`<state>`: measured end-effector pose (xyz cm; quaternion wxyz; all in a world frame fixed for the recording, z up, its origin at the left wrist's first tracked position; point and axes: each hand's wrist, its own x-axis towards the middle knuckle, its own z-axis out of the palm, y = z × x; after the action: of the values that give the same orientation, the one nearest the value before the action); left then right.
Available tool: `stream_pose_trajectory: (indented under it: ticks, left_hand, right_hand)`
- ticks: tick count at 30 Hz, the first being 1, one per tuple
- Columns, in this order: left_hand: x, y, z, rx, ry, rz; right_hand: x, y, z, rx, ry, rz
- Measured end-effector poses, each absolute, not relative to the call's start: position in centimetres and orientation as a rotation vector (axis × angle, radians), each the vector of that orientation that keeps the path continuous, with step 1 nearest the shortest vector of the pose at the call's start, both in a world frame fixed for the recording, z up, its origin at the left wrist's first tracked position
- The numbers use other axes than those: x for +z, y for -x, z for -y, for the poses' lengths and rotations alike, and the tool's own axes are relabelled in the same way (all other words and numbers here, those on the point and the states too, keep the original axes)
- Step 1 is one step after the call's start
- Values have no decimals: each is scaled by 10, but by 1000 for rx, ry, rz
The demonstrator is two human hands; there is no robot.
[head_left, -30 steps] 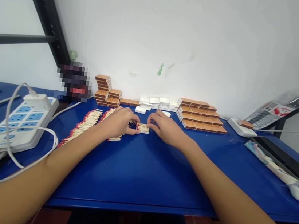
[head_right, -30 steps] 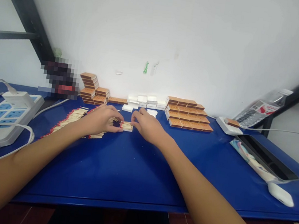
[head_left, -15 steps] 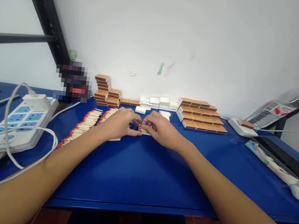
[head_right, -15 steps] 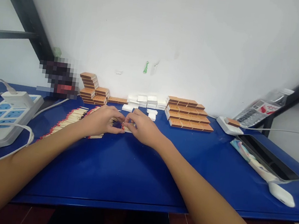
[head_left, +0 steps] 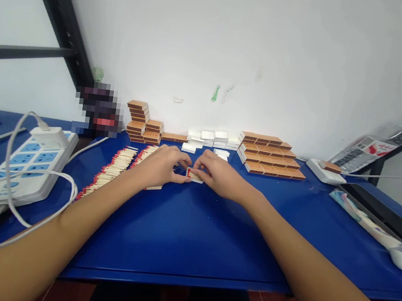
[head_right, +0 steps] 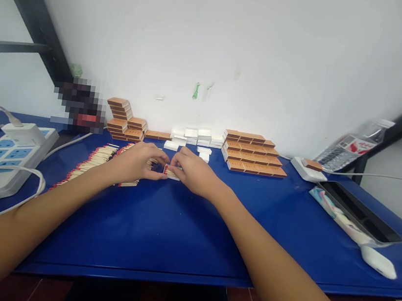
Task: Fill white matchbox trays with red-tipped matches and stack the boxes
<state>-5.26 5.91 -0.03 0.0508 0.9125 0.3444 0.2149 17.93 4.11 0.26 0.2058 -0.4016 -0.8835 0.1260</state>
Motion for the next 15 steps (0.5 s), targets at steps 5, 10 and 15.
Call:
stream_pose_trajectory:
  ticks: [5, 10, 15]
  left_hand:
    - [0, 53, -58, 641, -2785, -1055]
    - [4, 52, -55, 584, -2811, -1069]
    - [7, 49, -50, 549, -2789, -1111]
  right_hand:
    - [9, -187, -46, 308, 1097, 2406]
    - [15, -219, -71, 36, 1250, 2223]
    - [25, -262, -89, -157, 1531, 2067]
